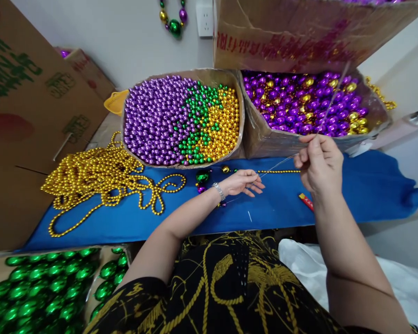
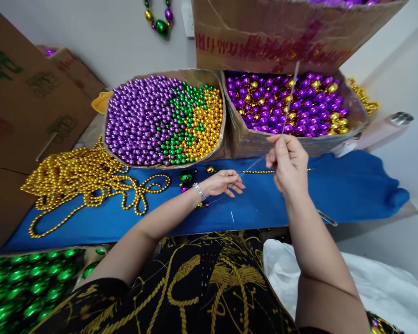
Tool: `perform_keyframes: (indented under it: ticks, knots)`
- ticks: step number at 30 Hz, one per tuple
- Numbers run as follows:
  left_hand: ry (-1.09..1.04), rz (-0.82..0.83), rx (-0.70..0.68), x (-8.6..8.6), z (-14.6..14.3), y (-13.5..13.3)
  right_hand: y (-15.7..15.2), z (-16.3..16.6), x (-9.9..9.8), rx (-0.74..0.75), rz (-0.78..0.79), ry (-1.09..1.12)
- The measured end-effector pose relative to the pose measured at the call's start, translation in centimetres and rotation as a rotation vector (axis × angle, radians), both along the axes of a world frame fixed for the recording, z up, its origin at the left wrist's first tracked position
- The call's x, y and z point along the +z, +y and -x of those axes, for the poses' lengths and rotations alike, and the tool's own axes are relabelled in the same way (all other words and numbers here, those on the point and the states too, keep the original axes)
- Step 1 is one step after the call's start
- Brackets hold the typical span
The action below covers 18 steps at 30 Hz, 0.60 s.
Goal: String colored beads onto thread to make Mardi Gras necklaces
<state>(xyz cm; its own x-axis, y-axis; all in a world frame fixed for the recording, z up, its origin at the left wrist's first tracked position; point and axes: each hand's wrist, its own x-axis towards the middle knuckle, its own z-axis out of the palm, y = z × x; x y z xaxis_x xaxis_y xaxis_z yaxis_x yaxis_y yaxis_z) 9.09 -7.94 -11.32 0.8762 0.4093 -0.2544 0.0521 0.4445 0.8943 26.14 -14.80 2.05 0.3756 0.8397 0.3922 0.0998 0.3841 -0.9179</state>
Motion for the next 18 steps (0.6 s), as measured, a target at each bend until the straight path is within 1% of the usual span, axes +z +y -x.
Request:
perform_keyframes:
  ticks: [3,4,5,8,10,12,13,14,15,17,18]
  knots:
    - [0.259,-0.441,0.066,-0.3,0.7,-0.3,-0.6,-0.4,0.1,-0.065,-0.026,-0.069]
    - [0.33,-0.562,0.081,-0.4,1.1,-0.5,-0.8,-0.6,0.1,-0.087,-0.04,-0.08]
    - [0.382,-0.644,0.095,-0.5,1.5,-0.8,-0.9,-0.7,0.0,-0.108,-0.054,-0.082]
    - [0.459,-0.768,0.121,-0.6,3.0,-2.1,-1.3,-0.7,-0.6,-0.145,-0.057,-0.028]
    - [0.489,-0.956,0.104,-0.2,4.4,-3.0,-1.6,-0.4,-1.3,-0.125,-0.028,0.031]
    - [0.494,-1.192,0.146,0.7,7.0,-3.7,-2.1,0.1,-2.1,-0.087,-0.008,0.078]
    - [0.505,-1.294,0.22,1.2,9.0,-4.1,-2.3,0.4,-2.6,-0.07,-0.004,0.09]
    - [0.536,-1.362,0.341,1.6,11.7,-4.6,-2.6,0.6,-3.1,-0.06,0.002,0.094]
    - [0.604,-1.407,0.493,2.0,14.9,-5.2,-2.8,0.8,-3.5,-0.056,0.01,0.09]
    - [0.892,-1.4,0.901,2.3,22.9,-7.3,-3.3,1.0,-4.5,-0.054,0.037,0.064]
    - [1.074,-1.346,1.106,2.1,27.2,-8.9,-3.5,1.0,-4.9,-0.052,0.055,0.05]
